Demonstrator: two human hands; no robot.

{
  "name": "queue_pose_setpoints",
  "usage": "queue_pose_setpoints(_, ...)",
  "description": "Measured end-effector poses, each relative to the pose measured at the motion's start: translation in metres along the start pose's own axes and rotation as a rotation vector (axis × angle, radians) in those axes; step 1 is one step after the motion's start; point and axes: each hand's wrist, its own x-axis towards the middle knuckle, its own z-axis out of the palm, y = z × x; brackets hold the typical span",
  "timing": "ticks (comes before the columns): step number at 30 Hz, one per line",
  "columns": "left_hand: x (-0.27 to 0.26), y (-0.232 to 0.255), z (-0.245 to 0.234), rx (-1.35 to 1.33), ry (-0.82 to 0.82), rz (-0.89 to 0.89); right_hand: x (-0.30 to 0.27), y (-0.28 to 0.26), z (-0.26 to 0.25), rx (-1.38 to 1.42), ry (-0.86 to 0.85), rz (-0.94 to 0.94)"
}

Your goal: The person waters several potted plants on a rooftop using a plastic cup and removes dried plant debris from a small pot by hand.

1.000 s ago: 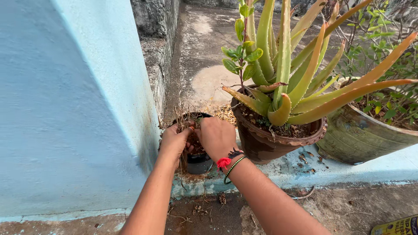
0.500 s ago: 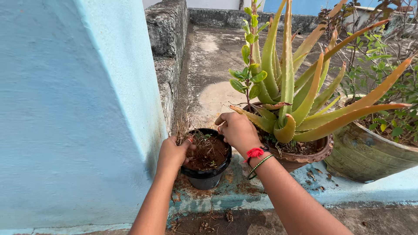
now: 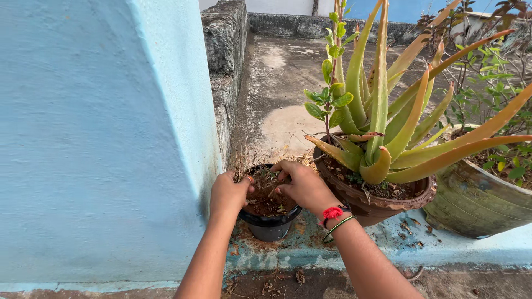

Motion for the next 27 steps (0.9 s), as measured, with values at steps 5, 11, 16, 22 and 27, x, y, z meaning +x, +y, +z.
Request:
queue_pose_setpoints(5,-0.003,0.000,0.002,0.009,0.012,-0.001,-0.004,-0.006,0.015,-0.007,-0.017,-0.019)
queue_pose_setpoints(11,-0.006,-0.001,0.004,0.047,-0.173,0.118,0.000,-0.007,0.003,0.096,0.035,0.131)
queue_pose_setpoints(16,-0.015,0.014,0.002,-0.217,-0.226,0.279,0.012,-0.012,-0.036,0.296,-0.014,0.108)
queue_pose_setpoints(22,-0.017,0.041,-0.007,-0.406,-0.472,0.401,0.003,0.003,-0.055,0.534,-0.119,0.092)
queue_pose_setpoints(27,-0.024,0.048,-0.004,-0.238,-0.503,0.460,-0.013,-0.008,-0.054,0.697,-0.080,0.178)
